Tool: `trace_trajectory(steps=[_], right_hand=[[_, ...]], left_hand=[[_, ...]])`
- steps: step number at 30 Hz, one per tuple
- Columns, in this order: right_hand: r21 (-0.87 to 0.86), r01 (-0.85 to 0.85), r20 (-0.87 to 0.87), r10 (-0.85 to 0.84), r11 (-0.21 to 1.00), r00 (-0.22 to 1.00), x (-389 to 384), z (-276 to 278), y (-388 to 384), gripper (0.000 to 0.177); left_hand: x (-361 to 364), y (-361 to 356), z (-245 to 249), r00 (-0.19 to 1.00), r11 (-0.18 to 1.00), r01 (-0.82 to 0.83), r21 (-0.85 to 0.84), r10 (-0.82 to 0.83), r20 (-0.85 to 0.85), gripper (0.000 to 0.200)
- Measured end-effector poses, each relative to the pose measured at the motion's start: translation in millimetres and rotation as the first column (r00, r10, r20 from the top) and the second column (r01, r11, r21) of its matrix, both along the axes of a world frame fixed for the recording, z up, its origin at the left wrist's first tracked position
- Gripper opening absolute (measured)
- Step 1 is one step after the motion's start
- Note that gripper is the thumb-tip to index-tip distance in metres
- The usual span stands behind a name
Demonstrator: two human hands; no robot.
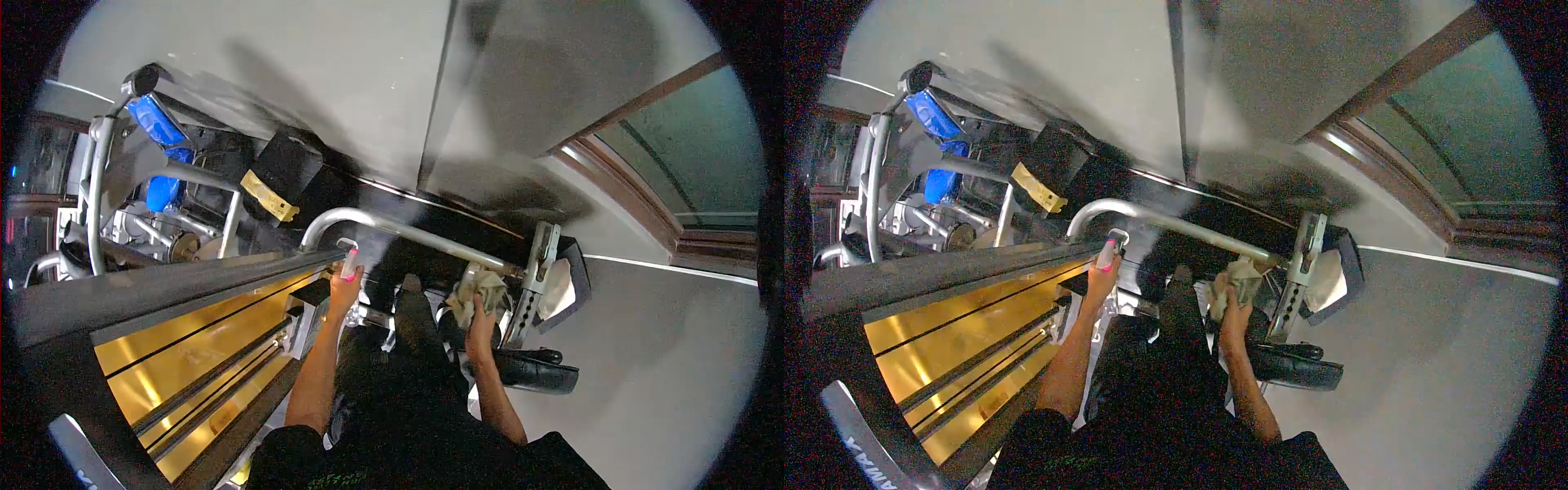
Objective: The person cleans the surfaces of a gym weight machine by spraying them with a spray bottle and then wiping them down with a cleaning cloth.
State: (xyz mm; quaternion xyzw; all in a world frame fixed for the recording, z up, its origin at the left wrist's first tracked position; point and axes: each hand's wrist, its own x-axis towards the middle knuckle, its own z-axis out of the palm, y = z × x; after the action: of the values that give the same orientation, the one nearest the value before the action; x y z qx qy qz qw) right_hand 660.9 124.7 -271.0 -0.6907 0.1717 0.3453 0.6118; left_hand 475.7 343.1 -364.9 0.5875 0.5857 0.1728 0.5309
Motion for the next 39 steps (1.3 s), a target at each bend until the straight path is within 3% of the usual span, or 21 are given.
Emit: trace_trajectory(steps=[2, 3, 4, 7, 8, 9, 12, 17, 19, 20, 21, 23, 25, 26, 27, 28, 31, 32, 35, 37, 39], right_hand=[[-0.011, -0.210, 0.127, 0.210, 0.978, 0.969, 0.5, -16.0, -7.1, 0.051], [-0.012, -0.201, 0.124, 0.201, 0.979, 0.972, 0.8, -19.4, -7.4, 0.051], [0.016, -0.136, 0.066, 0.134, 0.991, 0.989, 0.7, -23.3, -7.2, 0.050], [0.077, 0.015, -0.032, -0.012, 0.997, 0.999, 4.5, -27.6, -8.1, 0.046], [0.056, 0.096, -0.060, -0.093, 0.994, 0.994, 4.7, -28.9, -7.5, 0.046], [0.031, 0.175, -0.085, -0.172, 0.984, 0.981, 3.7, -26.1, -4.1, 0.046], [0.061, 0.164, -0.105, -0.157, 0.985, 0.982, 1.7, -17.9, -2.2, 0.047], [0.075, 0.090, -0.076, -0.084, 0.993, 0.994, 2.3, -18.1, -5.1, 0.049], [0.014, 0.100, 0.073, -0.100, 0.995, 0.992, -0.1, -15.8, -0.9, 0.051], [0.059, 0.130, 0.026, -0.131, 0.990, 0.991, 0.2, -17.9, 0.5, 0.052], [0.055, 0.127, 0.023, -0.129, 0.990, 0.991, -1.0, -26.4, 6.2, 0.052], [-0.075, 0.226, 0.220, -0.205, 0.971, 0.954, -2.4, -51.7, 22.0, 0.053], [-0.077, 0.211, 0.304, -0.179, 0.974, 0.936, 5.6, -90.8, 43.8, 0.053], [-0.292, 0.097, 0.518, 0.072, 0.951, 0.852, 12.1, -123.5, 49.9, 0.051], [-0.509, 0.041, 0.638, 0.345, 0.860, 0.689, 18.4, -135.7, 65.6, 0.050], [-0.532, -0.033, 0.640, 0.427, 0.846, 0.638, 22.0, -147.8, 81.5, 0.050], [-0.630, -0.216, 0.623, 0.651, 0.746, 0.433, 7.9, -206.1, 143.9, 0.060], [-0.651, -0.265, 0.634, 0.701, 0.712, 0.327, -4.3, -200.8, 167.8, 0.059], [-0.576, -0.482, 0.714, 0.694, 0.660, 0.096, -44.9, -189.1, 235.7, 0.056], [-0.523, -0.567, 0.793, 0.606, 0.636, -0.052, -69.2, -186.6, 281.0, 0.052], [-0.450, -0.582, 0.875, 0.464, 0.677, -0.137, -88.6, -208.2, 315.0, 0.046]], left_hand=[[14.8, -6.5, -3.3, 0.999, 0.997, 0.054, 0.047, -0.054, -0.006, 0.023], [18.4, -9.2, -7.5, 0.995, 0.991, 0.100, 0.092, -0.100, -0.012, 0.025], [20.4, -10.4, -11.9, 0.979, 0.978, 0.199, 0.061, -0.201, 0.021, 0.029], [39.7, -22.2, -4.4, 0.964, 0.963, 0.267, 0.024, -0.267, -0.012, 0.028], [48.6, -28.9, 6.9, 0.963, 0.960, 0.250, 0.123, -0.260, 0.068, 0.027], [52.8, -33.3, 9.8, 0.963, 0.960, 0.251, 0.121, -0.260, 0.065, 0.027], [61.0, -41.8, 17.0, 0.929, 0.927, 0.366, 0.079, -0.369, 0.021, 0.025], [60.9, -49.1, 11.4, 0.935, 0.937, 0.350, 0.003, -0.350, 0.060, 0.025], [54.3, -48.2, 15.0, 0.956, 0.944, 0.287, -0.163, -0.273, 0.104, 0.025], [47.6, -47.5, 15.4, 0.969, 0.931, 0.246, -0.271, -0.225, 0.104, 0.022], [41.2, -46.9, 10.4, 0.970, 0.931, 0.242, -0.275, -0.223, 0.101, 0.022], [28.0, -47.2, 0.2, 0.967, 0.970, 0.230, 0.085, -0.237, 0.089, 0.017], [14.2, -41.2, -9.2, 0.969, 0.973, 0.220, 0.074, -0.227, 0.099, 0.014], [8.7, -36.7, -3.0, 0.979, 0.982, 0.180, -0.059, -0.173, 0.108, 0.012], [1.9, -32.9, -0.8, 0.987, 0.972, 0.138, -0.191, -0.119, 0.108, 0.011], [-3.0, -28.2, 0.2, 0.984, 0.984, 0.167, -0.065, -0.162, 0.078, 0.009], [-23.8, -17.2, -8.7, 0.987, 0.984, 0.154, -0.092, -0.148, 0.067, 0.008], [-25.8, -12.2, -5.6, 0.974, 0.979, 0.190, 0.071, -0.197, 0.110, 0.008], [-46.3, -7.6, -18.8, 0.990, 0.993, 0.116, -0.001, -0.116, 0.082, 0.009], [-58.1, -2.0, -24.3, 0.990, 0.992, 0.119, 0.035, -0.122, 0.076, 0.010], [-62.9, 2.2, -25.0, 0.997, 0.994, 0.052, -0.097, -0.046, 0.059, 0.010]])
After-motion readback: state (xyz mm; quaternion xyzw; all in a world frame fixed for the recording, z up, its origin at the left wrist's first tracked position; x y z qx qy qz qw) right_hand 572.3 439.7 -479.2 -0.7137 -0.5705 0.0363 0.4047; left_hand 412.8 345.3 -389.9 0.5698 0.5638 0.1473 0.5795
